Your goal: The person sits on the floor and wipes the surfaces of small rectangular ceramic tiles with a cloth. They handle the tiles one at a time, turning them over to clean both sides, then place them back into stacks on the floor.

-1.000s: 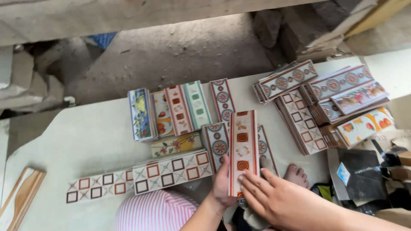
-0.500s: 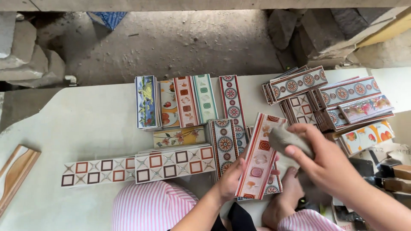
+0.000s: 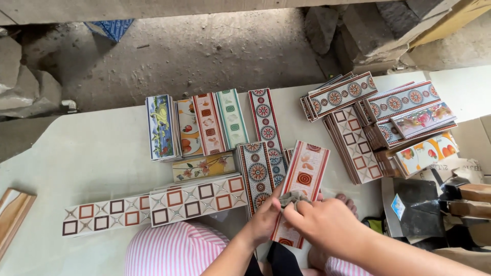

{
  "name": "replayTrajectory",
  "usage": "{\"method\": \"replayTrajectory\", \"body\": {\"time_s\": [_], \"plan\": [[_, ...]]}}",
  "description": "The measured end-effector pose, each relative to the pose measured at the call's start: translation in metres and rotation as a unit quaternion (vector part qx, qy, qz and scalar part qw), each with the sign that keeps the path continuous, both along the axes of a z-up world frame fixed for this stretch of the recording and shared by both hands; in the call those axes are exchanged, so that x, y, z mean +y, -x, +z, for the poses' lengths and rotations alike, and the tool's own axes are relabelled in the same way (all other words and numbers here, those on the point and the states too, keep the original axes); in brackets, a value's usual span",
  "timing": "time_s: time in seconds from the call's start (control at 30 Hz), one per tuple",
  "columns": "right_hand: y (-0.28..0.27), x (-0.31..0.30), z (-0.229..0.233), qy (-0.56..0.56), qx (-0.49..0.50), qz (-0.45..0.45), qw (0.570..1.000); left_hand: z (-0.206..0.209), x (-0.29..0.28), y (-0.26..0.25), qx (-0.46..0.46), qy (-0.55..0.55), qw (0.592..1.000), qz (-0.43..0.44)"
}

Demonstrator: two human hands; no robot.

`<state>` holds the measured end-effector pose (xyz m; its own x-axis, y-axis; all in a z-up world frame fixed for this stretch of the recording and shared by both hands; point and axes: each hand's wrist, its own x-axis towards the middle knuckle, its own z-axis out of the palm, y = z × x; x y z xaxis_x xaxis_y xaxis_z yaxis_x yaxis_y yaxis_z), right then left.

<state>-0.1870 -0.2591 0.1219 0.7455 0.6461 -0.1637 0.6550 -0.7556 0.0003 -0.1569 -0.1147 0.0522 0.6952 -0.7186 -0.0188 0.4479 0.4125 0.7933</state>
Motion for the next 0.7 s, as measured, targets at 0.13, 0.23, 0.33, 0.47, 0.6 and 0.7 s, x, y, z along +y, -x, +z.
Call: {"method": "replayTrajectory", "body": {"time_s": [0.13,0.23,0.33,0.47,0.6,0.7], "plan": [[-0.016,-0.018,0.008,0.015,-0.116,-0.003,0.993,-0.001,0.003,0.0,-0.088,-0.068,0.994,0.002],[-0.036,-0.031,0.021,0.049,-0.214,-0.063,0.974,0.018,0.004,-0.006,-0.081,-0.049,0.994,-0.062],[-0.051,-0.043,0.027,0.072,-0.235,-0.166,0.955,0.026,0.001,-0.001,0.022,0.109,0.985,-0.132],[-0.048,-0.044,0.026,0.026,-0.207,-0.228,0.951,0.022,0.002,0.0,0.028,0.109,0.983,-0.146],[-0.022,-0.028,-0.002,0.011,-0.135,-0.025,0.99,-0.007,0.003,0.003,-0.05,-0.005,0.991,-0.122],[0.009,-0.003,-0.016,-0.095,0.031,0.079,0.992,0.048,0.01,-0.012,-0.096,-0.031,0.986,-0.133]]}}
